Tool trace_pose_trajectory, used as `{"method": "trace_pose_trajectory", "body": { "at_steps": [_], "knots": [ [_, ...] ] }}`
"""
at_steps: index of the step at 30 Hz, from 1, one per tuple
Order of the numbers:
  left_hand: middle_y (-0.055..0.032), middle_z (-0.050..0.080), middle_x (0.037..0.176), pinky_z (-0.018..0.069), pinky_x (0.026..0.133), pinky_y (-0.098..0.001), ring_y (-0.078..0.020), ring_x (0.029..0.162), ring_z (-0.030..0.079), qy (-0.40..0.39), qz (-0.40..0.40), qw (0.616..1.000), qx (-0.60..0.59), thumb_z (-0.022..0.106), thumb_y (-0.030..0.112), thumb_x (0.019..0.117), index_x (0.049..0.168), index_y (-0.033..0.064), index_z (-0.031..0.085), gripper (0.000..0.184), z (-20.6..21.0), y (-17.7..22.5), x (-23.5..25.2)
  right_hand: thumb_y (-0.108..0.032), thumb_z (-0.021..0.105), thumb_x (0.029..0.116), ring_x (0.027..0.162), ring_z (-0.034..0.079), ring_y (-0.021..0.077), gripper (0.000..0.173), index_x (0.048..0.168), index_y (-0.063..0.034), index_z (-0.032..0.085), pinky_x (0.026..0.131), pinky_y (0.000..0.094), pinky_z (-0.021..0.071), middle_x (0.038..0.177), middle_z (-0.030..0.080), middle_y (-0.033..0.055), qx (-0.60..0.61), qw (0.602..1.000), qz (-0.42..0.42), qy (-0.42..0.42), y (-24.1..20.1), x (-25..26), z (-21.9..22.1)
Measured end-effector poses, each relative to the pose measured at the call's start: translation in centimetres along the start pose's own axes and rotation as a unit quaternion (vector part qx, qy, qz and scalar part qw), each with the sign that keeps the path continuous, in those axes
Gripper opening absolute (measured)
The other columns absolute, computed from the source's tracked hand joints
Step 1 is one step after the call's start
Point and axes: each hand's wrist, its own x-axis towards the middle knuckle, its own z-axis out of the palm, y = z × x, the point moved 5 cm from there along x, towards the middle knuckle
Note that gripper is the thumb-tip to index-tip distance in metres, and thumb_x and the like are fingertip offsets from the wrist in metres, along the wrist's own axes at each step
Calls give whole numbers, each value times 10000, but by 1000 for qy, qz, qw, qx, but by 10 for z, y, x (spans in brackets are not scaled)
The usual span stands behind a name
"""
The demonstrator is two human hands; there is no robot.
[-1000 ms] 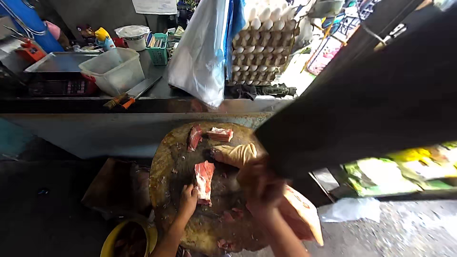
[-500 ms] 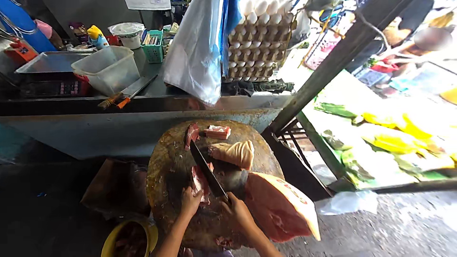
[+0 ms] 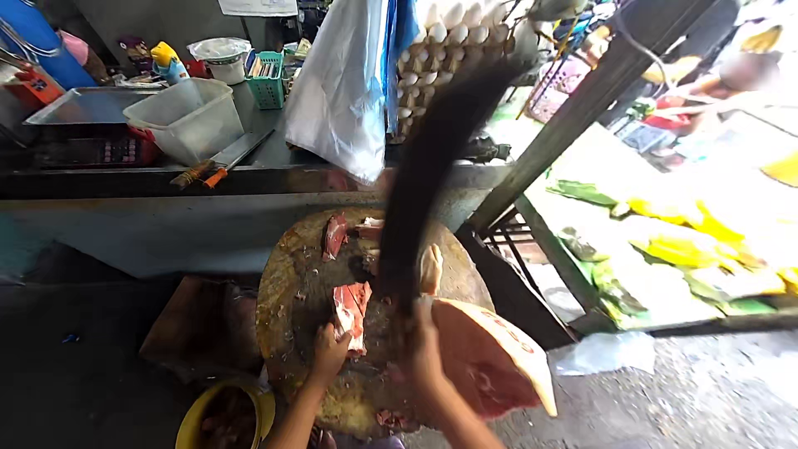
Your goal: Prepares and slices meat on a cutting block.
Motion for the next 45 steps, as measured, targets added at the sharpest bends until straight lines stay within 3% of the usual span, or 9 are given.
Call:
{"method": "trace_pose_trajectory", "body": {
  "at_steps": [3, 12, 17, 21, 25, 29, 36, 40, 45],
  "knots": [
    [-325, 532, 1401, 385, 1154, -499, -413, 1344, 507, 0, -17, 1000, 5, 669, 268, 994, 1380, -116, 526, 564, -3, -8, -5, -329, 508, 1083, 1045, 702, 413, 479, 1439, -13, 456, 938, 572, 538, 1085, 702, 250, -150, 896, 285, -306, 90, -57, 71],
    [-326, 547, 1381, 383, 1150, -489, -404, 1329, 520, 19, -16, 999, -25, 660, 229, 1004, 1366, -125, 530, 522, -4, -14, -6, -310, 582, 1051, 953, 693, 366, 404, 1337, -26, 577, 890, 547, 536, 1011, 696, 216, -92, 913, 238, -318, 89, -36, 50],
    [-341, 556, 1363, 390, 1143, -518, -429, 1317, 529, 26, 5, 1000, -15, 655, 255, 1003, 1361, -135, 535, 544, -3, -16, -5, -305, 569, 1019, 576, 634, 138, 409, 1227, 44, 620, 557, 354, 575, 730, 656, 60, 70, 995, -57, -52, -30, 8, -26],
    [-340, 547, 1376, 381, 1150, -500, -419, 1326, 520, 27, 4, 999, -20, 654, 247, 1002, 1364, -133, 532, 539, -5, -14, -4, -344, 540, 1071, 615, 625, 48, 332, 1185, -33, 531, 571, 268, 585, 746, 627, 9, 181, 935, -262, 153, -99, 47, -52],
    [-329, 559, 1371, 392, 1143, -492, -409, 1319, 532, 30, 15, 999, -26, 667, 237, 991, 1367, -121, 542, 534, -4, -15, -4, -232, 596, 1008, 606, 658, 242, 381, 1214, 88, 587, 615, 437, 578, 708, 657, 123, -27, 999, 0, -29, -5, 2, 17],
    [-321, 564, 1365, 402, 1140, -492, -403, 1312, 539, 33, 9, 999, -34, 658, 225, 998, 1357, -117, 550, 508, -9, -21, -1, -375, 487, 1085, 1081, 696, 403, 468, 1391, -22, 499, 941, 575, 537, 1119, 702, 238, -176, 874, 308, -331, 89, -44, 80],
    [-256, 522, 1441, 495, 1036, -436, -292, 1242, 583, 26, 19, 953, -302, 450, 22, 1032, 1514, -52, 376, 493, -48, -74, 32, -205, 598, 1049, 967, 666, 370, 394, 1334, 61, 541, 899, 520, 533, 1086, 656, 268, -18, 911, 319, -262, 128, -51, 53],
    [-244, 574, 1336, 534, 901, -442, -294, 1095, 626, 33, -77, 938, -337, 345, 151, 1096, 1492, 8, 420, 427, -71, -98, 46, -354, 568, 1065, 1117, 662, 418, 567, 1449, 52, 476, 998, 571, 507, 1238, 641, 304, -45, 901, 371, -220, 145, -80, 32],
    [-277, 464, 1490, 488, 1031, -534, -384, 1297, 537, 5, -75, 969, -236, 673, 238, 996, 1574, 30, 282, 729, -70, -83, 58, -385, 562, 1063, 1046, 691, 404, 598, 1494, 12, 439, 944, 567, 536, 1224, 654, 284, -72, 887, 395, -229, 144, -84, 31]
  ]
}}
